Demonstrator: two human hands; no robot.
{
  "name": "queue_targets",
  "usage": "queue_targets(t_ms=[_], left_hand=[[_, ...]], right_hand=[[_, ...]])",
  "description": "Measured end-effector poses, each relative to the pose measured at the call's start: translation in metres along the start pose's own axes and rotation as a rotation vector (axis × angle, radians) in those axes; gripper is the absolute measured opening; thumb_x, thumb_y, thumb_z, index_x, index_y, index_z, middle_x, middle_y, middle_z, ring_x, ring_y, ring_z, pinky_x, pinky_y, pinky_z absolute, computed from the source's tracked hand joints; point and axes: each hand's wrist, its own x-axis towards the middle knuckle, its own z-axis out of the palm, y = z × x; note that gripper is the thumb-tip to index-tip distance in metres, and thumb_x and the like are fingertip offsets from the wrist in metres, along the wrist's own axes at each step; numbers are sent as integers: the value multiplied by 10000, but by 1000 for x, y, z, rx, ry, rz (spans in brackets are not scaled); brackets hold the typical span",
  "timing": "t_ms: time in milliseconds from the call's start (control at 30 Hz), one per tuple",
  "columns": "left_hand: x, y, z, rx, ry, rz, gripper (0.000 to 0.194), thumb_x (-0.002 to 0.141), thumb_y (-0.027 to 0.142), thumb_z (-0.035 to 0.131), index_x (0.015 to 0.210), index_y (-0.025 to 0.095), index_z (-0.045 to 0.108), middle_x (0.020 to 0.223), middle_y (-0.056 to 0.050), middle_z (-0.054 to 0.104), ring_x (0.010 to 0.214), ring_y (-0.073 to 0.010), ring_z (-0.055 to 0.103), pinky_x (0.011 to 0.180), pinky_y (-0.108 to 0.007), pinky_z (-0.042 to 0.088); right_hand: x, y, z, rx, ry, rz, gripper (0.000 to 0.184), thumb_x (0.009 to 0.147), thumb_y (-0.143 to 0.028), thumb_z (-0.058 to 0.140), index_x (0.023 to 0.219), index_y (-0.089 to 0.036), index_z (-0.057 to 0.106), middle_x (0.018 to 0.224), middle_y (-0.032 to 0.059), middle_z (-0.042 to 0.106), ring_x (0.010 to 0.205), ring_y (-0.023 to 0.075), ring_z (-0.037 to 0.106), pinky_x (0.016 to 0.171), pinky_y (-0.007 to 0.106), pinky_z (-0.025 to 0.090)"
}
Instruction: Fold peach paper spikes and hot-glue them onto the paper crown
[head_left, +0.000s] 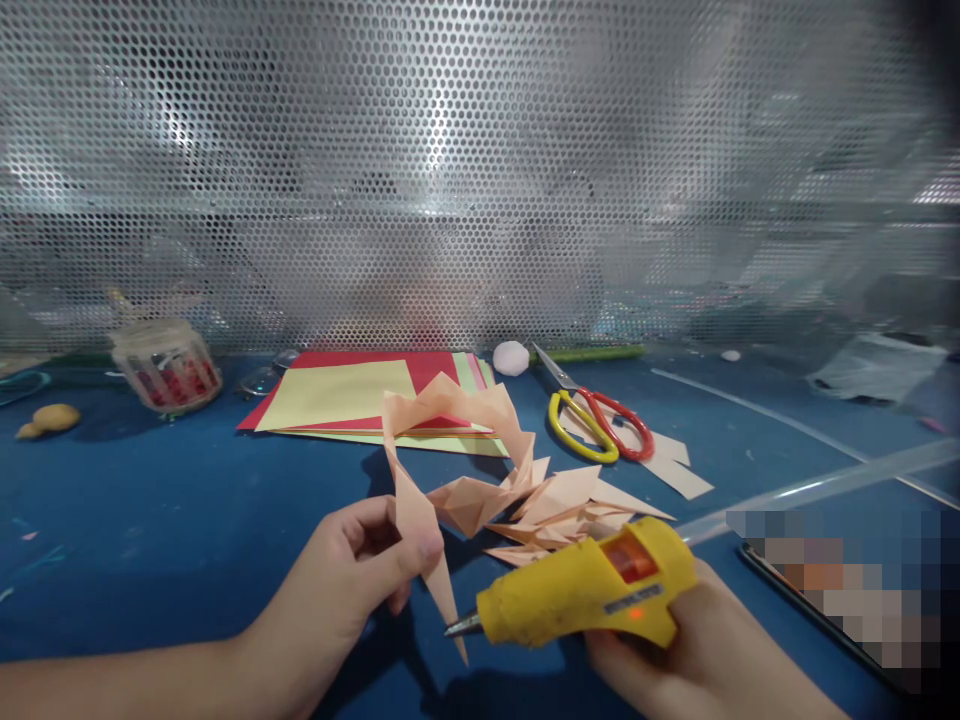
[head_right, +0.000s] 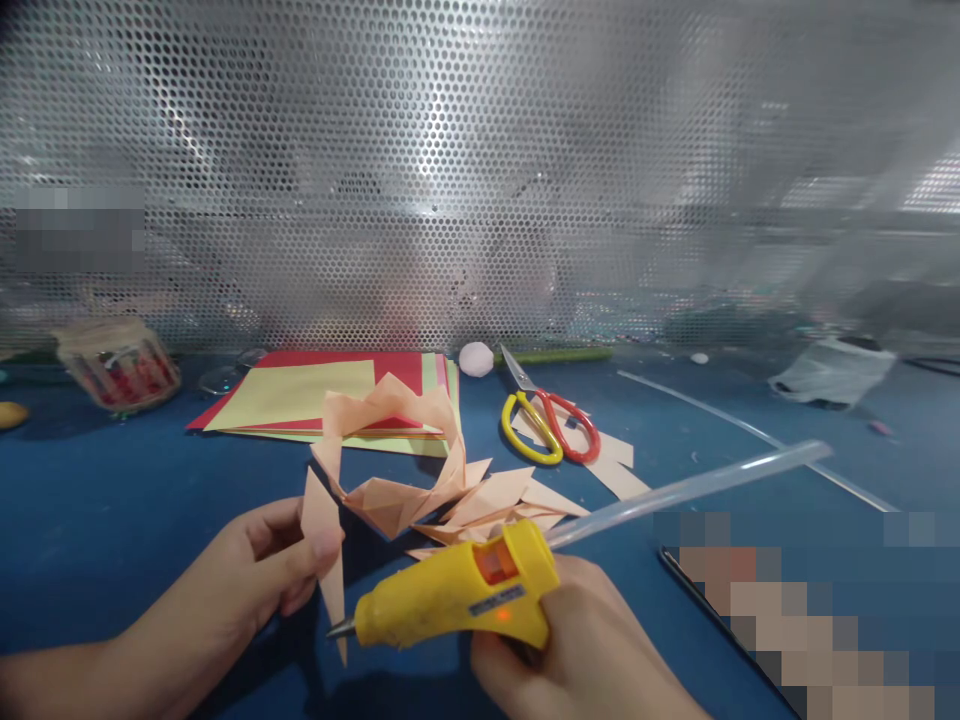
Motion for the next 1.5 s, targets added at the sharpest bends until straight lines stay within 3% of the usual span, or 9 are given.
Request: queue_targets(t_ms=[233, 467, 700, 900, 1400, 1500], left_hand=[[3, -2, -1, -16, -32, 9, 407, 670, 540, 848, 641, 188, 646, 545, 80, 447, 531, -81, 296, 507, -225, 249], [1, -3, -1, -15, -38, 8, 427, 644, 557, 858, 608, 195, 634, 523, 82, 442, 537, -89, 311, 524, -232, 247], [1, 1, 2, -13, -4, 12, 486, 636, 606, 834, 573, 202, 570, 507, 84, 430, 530, -93, 303, 525, -249, 223], [1, -1, 0, -27, 3, 13, 538, 611, 676, 828, 621, 205, 568, 531, 90, 425, 536, -94, 292, 534, -258, 224], [-1, 5, 3, -55, 8, -4, 509, 638, 621, 836, 634, 196, 555, 556, 88, 418, 561, -92, 289, 553, -246, 245], [0, 5, 3, -44, -5, -19, 429, 659, 548, 838, 680, 185, 611, 606, 75, 467, 578, -91, 309, 551, -233, 267]], right_hand=[[2, -6, 2, 142, 132, 131, 182, 746, -250, 550, 566, -259, 572, 542, -22, 638, 576, 193, 703, 552, 213, 571], [4, -2, 2, 231, 29, 123, 176, 773, -253, 507, 664, -249, 644, 639, -18, 692, 672, 215, 747, 603, 226, 593], [5, -12, 1, 294, 150, 151, 106, 712, -255, 569, 622, -254, 624, 579, -27, 676, 559, 187, 697, 525, 207, 563], [5, -12, 0, 267, 139, 150, 120, 699, -262, 557, 580, -253, 573, 539, -35, 631, 546, 184, 690, 520, 204, 560], [3, -7, 2, 278, 112, 146, 175, 714, -254, 582, 543, -263, 547, 505, -30, 605, 508, 179, 653, 502, 216, 564], [2, -7, 1, 265, 132, 149, 147, 708, -252, 597, 563, -260, 575, 510, -30, 618, 497, 178, 648, 494, 212, 562]])
